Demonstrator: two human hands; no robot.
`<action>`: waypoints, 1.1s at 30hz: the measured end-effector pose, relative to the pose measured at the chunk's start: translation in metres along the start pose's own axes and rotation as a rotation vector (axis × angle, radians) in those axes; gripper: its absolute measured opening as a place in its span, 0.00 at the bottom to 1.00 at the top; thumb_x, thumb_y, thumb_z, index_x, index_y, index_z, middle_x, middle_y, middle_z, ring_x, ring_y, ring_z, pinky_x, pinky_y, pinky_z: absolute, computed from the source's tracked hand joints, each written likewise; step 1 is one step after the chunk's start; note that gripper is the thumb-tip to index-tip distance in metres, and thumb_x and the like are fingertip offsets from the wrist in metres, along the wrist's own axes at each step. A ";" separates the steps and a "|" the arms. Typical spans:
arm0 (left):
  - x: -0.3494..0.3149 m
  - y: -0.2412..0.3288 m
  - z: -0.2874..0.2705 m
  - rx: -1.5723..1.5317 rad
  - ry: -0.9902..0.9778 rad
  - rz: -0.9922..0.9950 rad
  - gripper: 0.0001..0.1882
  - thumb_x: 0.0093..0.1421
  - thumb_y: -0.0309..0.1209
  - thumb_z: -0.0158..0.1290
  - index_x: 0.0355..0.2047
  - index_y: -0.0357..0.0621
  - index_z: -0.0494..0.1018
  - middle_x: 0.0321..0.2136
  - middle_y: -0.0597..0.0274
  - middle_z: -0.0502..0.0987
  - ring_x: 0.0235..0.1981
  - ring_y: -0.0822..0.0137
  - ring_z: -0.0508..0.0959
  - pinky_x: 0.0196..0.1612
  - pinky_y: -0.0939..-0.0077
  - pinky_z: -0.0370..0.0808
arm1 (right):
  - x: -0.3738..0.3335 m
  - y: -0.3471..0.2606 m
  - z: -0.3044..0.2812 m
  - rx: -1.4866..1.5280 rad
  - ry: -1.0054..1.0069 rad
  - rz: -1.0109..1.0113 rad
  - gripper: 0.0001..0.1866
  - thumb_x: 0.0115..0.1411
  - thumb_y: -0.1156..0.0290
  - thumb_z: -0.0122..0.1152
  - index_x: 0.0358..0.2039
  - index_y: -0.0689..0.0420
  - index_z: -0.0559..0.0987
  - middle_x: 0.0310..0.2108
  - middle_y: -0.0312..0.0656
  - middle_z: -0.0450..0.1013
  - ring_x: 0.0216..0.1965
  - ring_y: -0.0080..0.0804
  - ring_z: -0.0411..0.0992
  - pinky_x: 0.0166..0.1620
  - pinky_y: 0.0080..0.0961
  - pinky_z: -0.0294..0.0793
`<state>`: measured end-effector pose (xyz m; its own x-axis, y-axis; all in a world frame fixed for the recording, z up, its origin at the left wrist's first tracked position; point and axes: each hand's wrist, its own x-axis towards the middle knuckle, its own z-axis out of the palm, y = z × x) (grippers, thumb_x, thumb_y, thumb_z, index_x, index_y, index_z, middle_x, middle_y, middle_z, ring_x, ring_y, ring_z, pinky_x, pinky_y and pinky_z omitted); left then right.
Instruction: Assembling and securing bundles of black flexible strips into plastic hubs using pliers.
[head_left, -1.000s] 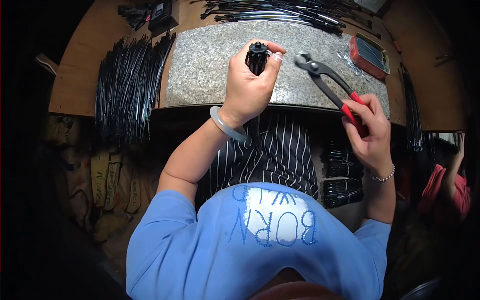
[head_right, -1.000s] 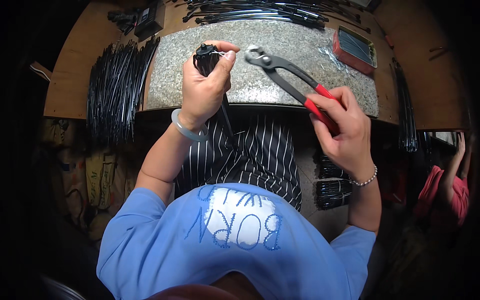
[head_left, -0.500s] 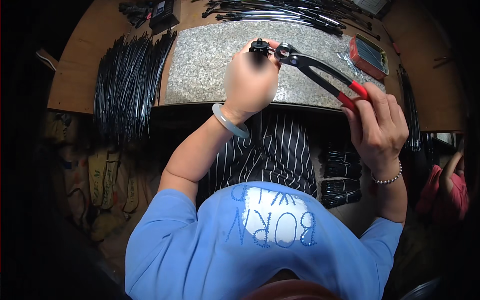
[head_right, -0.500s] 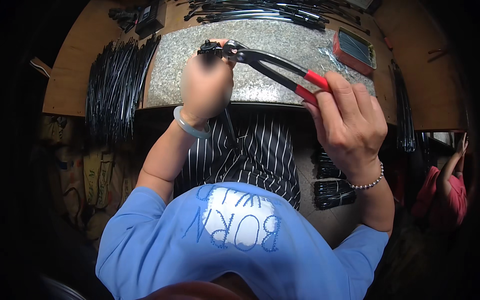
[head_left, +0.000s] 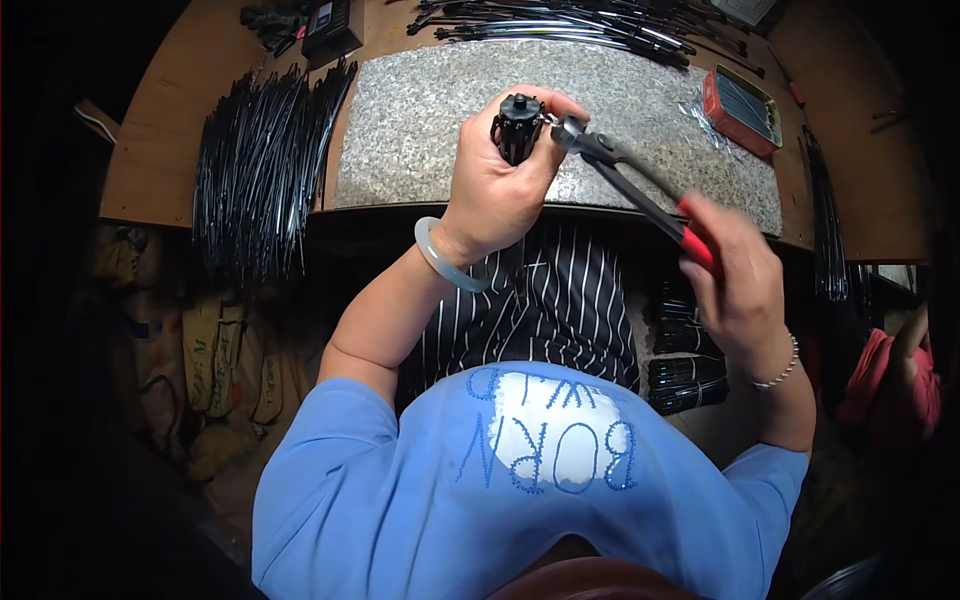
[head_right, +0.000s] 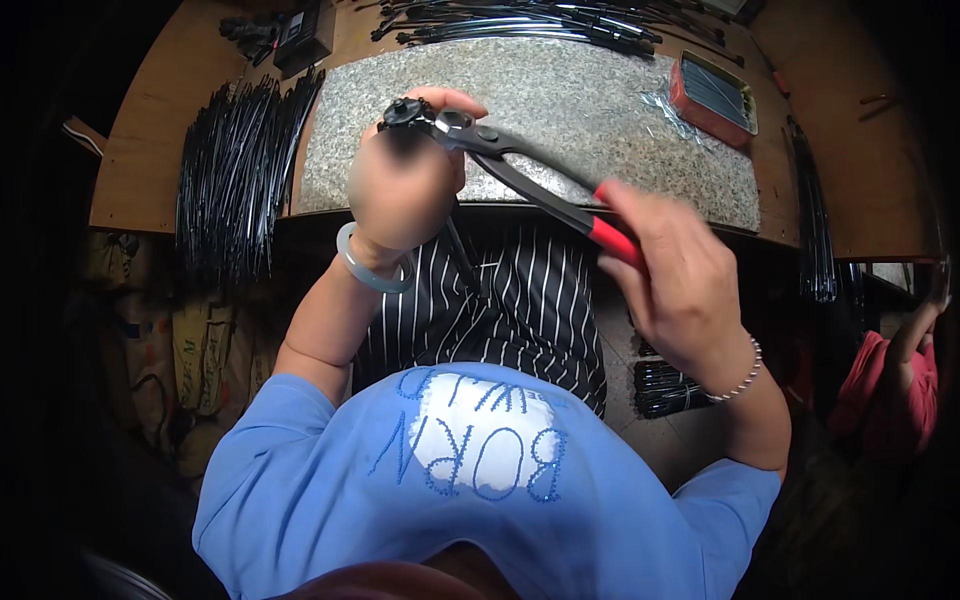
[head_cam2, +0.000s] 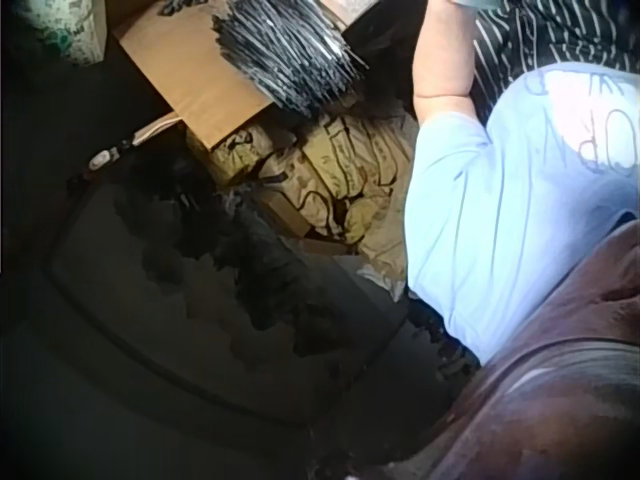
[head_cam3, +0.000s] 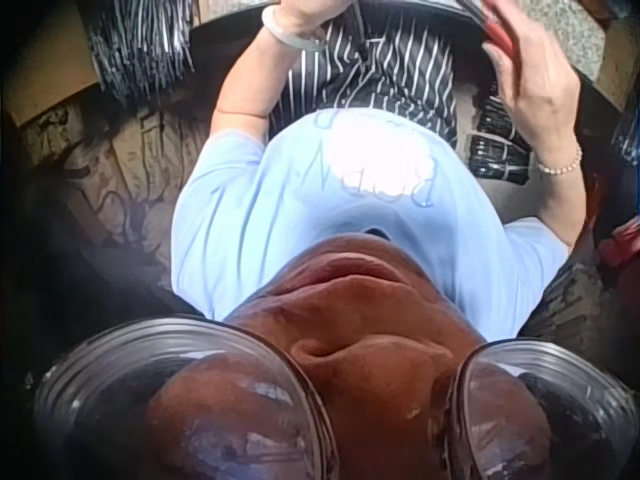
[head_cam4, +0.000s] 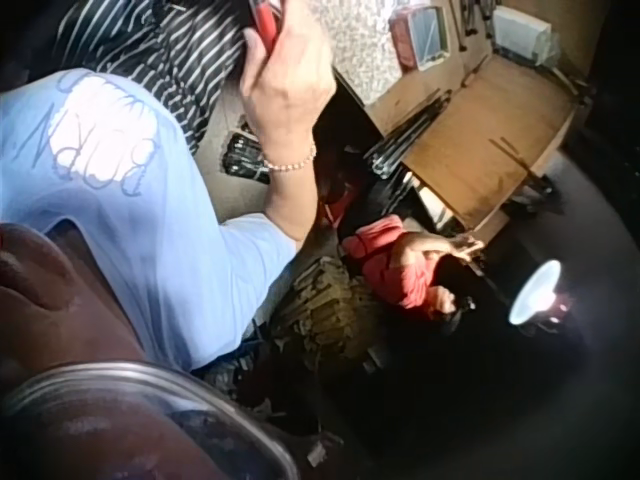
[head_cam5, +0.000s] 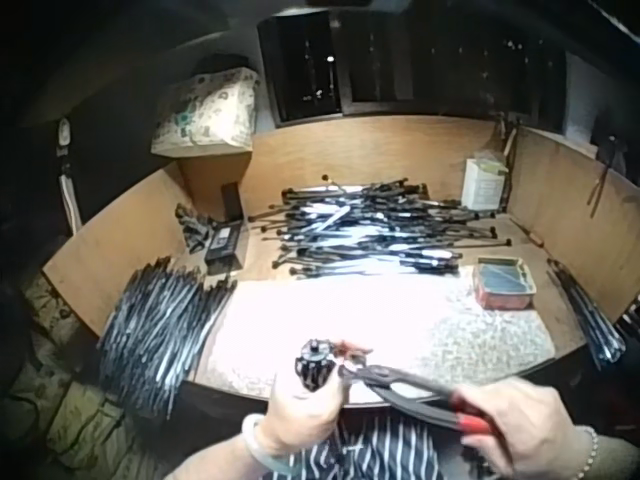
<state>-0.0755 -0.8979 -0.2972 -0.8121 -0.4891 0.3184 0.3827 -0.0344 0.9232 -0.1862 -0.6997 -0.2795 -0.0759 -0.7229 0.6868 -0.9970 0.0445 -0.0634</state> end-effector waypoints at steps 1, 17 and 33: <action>0.001 0.000 -0.001 0.019 -0.022 0.015 0.08 0.54 0.17 0.48 0.34 0.38 0.73 0.24 0.66 0.74 0.19 0.81 0.66 0.23 0.89 0.63 | 0.001 0.002 -0.005 0.380 -0.272 0.222 0.25 0.45 0.83 0.58 0.47 0.62 0.66 0.18 0.41 0.70 0.14 0.29 0.66 0.21 0.21 0.69; 0.000 -0.002 -0.003 -0.007 -0.063 -0.006 0.10 0.53 0.18 0.48 0.35 0.38 0.74 0.24 0.66 0.73 0.19 0.81 0.66 0.24 0.88 0.63 | -0.004 -0.008 -0.012 0.851 -0.650 0.662 0.29 0.41 0.84 0.56 0.48 0.67 0.65 0.31 0.49 0.71 0.25 0.33 0.71 0.29 0.23 0.72; 0.001 -0.006 -0.001 0.047 -0.076 -0.038 0.13 0.49 0.15 0.46 0.35 0.38 0.74 0.26 0.65 0.75 0.21 0.79 0.68 0.25 0.87 0.65 | -0.010 -0.005 -0.003 0.566 -0.498 0.358 0.30 0.53 0.80 0.48 0.58 0.62 0.60 0.43 0.47 0.66 0.37 0.32 0.67 0.41 0.25 0.69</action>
<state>-0.0786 -0.8992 -0.3025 -0.8575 -0.4202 0.2969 0.3313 -0.0095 0.9435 -0.1806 -0.6907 -0.2838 -0.2389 -0.9571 0.1638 -0.7452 0.0725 -0.6629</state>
